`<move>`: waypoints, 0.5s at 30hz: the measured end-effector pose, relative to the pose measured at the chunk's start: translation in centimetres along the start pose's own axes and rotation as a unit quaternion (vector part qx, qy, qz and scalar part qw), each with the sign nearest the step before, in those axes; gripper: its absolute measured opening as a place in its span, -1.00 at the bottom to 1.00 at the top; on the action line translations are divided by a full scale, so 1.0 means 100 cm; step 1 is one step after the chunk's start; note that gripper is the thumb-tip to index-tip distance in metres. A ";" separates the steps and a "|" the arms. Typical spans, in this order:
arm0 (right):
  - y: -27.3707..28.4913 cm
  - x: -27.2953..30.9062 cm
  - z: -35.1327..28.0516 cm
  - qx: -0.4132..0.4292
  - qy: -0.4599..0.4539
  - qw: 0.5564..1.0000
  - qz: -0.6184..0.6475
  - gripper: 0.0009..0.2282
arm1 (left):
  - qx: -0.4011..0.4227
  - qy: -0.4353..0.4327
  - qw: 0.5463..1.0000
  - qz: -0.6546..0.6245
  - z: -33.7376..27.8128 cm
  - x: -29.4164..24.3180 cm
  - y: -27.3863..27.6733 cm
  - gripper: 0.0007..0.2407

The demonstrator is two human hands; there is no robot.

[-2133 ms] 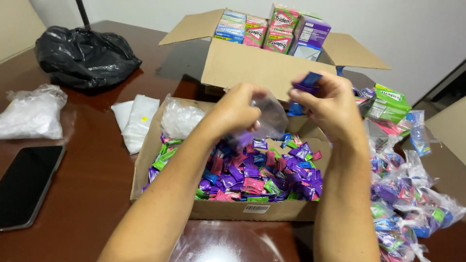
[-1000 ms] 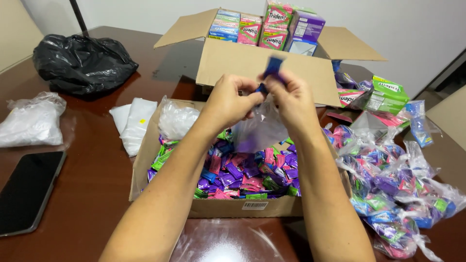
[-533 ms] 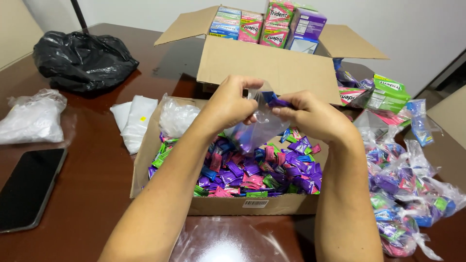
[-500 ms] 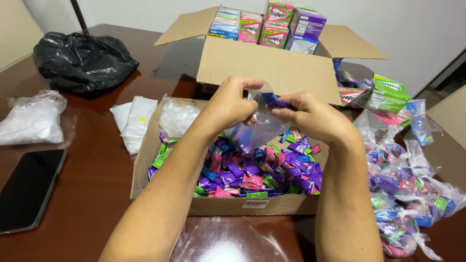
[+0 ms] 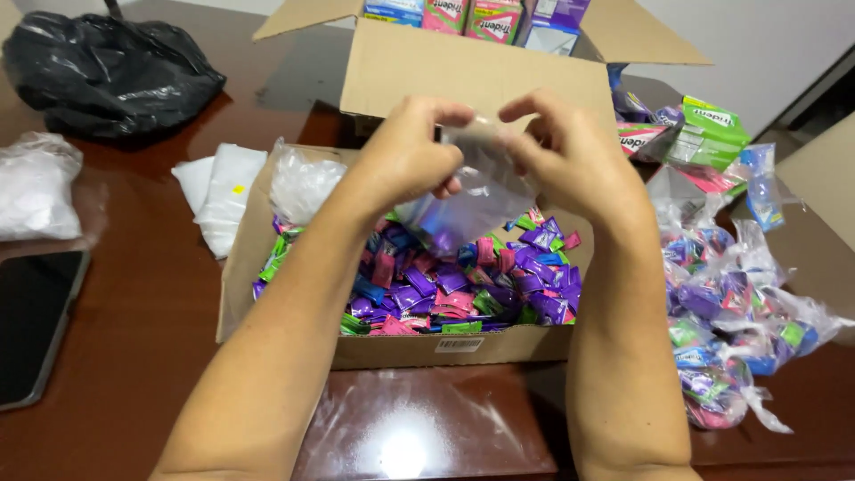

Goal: Bagging individually wrapped gum pieces from a large cardboard box into smaller clear plastic bags

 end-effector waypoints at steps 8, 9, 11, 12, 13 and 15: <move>-0.087 -0.095 0.043 0.224 -0.212 0.907 -0.286 -0.82 | -0.038 0.057 0.997 0.040 -0.009 -0.013 0.011 -0.40; -0.102 -0.112 0.025 0.315 -0.357 0.833 -0.280 -0.72 | -0.034 0.063 0.996 0.046 -0.011 -0.011 0.009 -0.39; -0.117 -0.111 0.036 0.297 -0.313 0.869 -0.241 -0.67 | -0.036 0.054 0.997 0.042 -0.007 -0.006 0.008 -0.39; -0.124 -0.108 0.042 0.276 -0.267 0.901 -0.202 -0.39 | -0.038 0.044 0.998 0.038 -0.005 -0.005 0.007 -0.40; -0.119 -0.107 0.047 0.272 -0.267 0.902 -0.203 -0.39 | -0.038 0.040 0.998 0.038 -0.007 -0.011 0.007 -0.40; -0.111 -0.097 0.058 0.244 -0.230 0.925 -0.179 -0.41 | -0.043 0.060 0.997 0.024 -0.016 -0.020 0.011 -0.39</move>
Point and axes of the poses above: each hand's wrist, its own z-axis towards the middle knuckle, its own y-axis out of the back of the hand, x = y × z, the point moved 6 cm from there along z, towards the middle knuckle, and after that the axes turned 6 degrees about -y, right-handed, at the moved point
